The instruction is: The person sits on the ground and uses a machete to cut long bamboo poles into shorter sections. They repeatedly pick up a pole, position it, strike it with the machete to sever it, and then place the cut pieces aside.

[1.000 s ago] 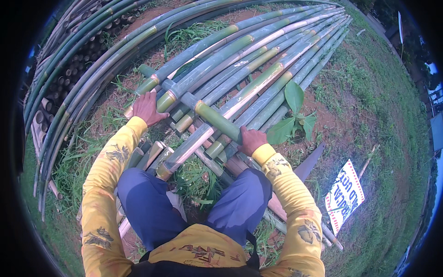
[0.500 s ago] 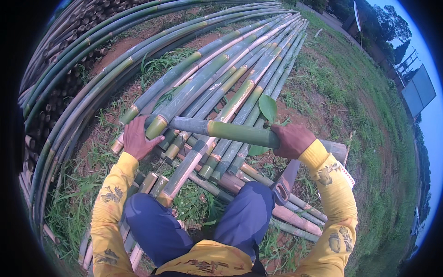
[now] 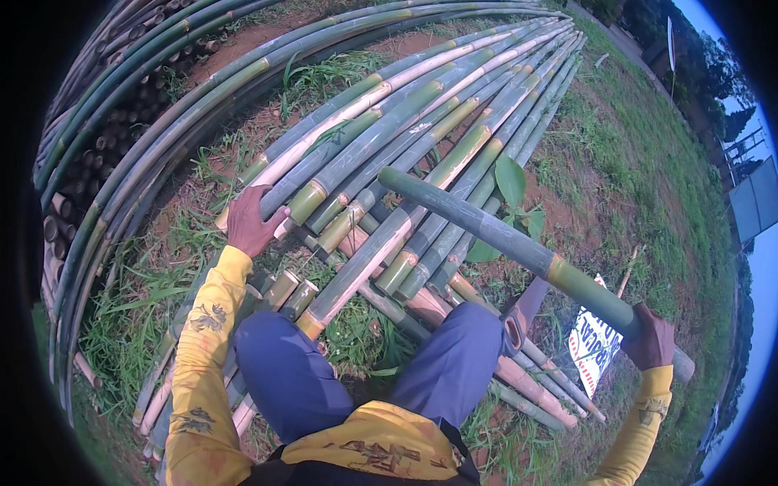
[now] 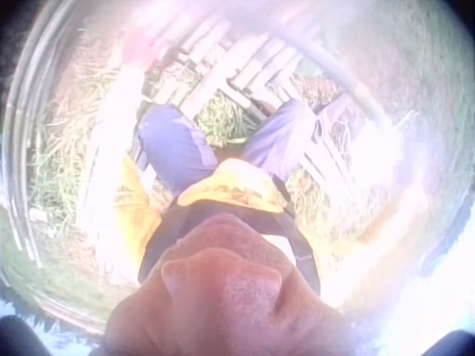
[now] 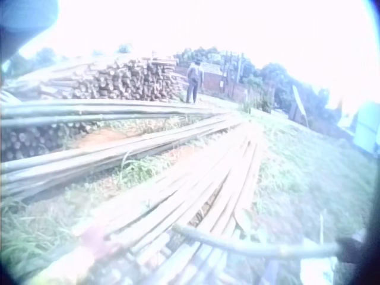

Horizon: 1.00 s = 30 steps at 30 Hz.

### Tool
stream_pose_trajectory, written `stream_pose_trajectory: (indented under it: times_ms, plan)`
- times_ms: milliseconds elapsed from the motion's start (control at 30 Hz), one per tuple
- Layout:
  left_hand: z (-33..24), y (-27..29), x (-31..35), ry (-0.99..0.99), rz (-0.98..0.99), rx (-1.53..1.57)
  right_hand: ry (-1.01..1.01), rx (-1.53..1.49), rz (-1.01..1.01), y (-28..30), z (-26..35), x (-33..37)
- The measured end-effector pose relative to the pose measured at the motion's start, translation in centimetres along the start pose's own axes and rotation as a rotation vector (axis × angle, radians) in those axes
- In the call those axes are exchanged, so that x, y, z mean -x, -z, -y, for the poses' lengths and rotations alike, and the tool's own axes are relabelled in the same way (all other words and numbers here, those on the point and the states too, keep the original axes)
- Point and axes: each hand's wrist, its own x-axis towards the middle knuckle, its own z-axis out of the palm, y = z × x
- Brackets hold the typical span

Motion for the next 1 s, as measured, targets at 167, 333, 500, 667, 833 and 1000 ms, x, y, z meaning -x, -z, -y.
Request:
stream_pose_trajectory:
  times_ms: [167, 333, 500, 667, 833, 1000]
  plan:
    - [0.9, -1.2, -0.6, 0.065, 0.128, 0.062, -0.195, -0.189, 0.005, -7.0, -2.7, 6.2]
    - [-2.2, -1.7, -1.0, 0.006, 0.235, 0.098, -0.187, -0.396, -0.088, -12.7, 0.0, 9.3]
    - [-3.2, -2.3, -0.1, 0.000, 0.359, 0.067, -0.131, -0.502, -0.018, -14.3, 3.9, 6.0]
    - [-3.3, -4.4, 1.3, -0.007, 0.333, 0.100, 0.023, -0.612, 0.065, -13.7, 13.1, -3.2]
    - [-4.6, -3.8, 1.1, 0.088, 0.302, 0.024, 0.246, -0.507, 0.095, -14.1, 20.7, -10.4]
    - [-1.6, -5.8, 1.3, 0.061, 0.113, 0.009, 0.250, -0.583, 0.062, -15.1, 21.9, -10.5]
